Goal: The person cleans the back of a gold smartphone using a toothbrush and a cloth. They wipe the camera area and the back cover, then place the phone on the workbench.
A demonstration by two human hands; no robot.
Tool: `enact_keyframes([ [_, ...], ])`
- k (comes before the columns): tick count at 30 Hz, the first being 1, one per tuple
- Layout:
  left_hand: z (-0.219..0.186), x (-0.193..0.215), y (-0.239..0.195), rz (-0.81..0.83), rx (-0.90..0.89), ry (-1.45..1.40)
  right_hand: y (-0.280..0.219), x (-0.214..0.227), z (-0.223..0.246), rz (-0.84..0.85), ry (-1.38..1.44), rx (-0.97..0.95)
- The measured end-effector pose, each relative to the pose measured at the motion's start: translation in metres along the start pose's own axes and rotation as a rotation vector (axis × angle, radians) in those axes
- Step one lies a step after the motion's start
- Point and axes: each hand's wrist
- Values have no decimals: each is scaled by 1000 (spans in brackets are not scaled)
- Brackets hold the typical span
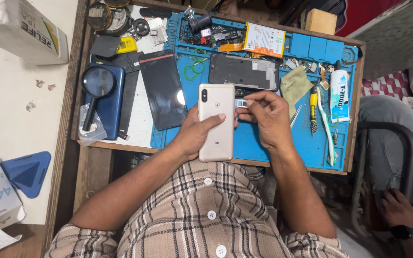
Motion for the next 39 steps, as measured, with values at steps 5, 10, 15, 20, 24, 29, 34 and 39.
enact_keyframes([
  [5, -15, -5, -7, -8, 38, -39, -4, -3, 16, -70, -126, 45],
  [10, -20, 3, -12, 48, 90, -173, -11, 24, 40, -210, -511, 188],
  [15, -14, 13, -15, 134, 150, -178, -23, 46, 64, -238, -830, 348],
  [20, -7, 19, -15, 212, 265, -292, -30, 28, 72, -236, -1230, 531],
  [24, -9, 6, -5, 282, 442, -159, -39, -1, 88, 31, -1202, 790],
  [29, -16, 0, -5, 415, 393, -206, -48, -15, 85, 265, -1200, 929],
  [34, -46, 3, -11, 323, 331, -356, -49, -6, 73, 94, -1097, 902],
  [39, -51, 1, -20, 107, -124, -19, -53, -6, 61, -80, -970, 804],
])
Point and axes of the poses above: each hand's wrist, its own y-axis towards the middle knuckle, its own x-axis out of the back of the hand, z = x × y
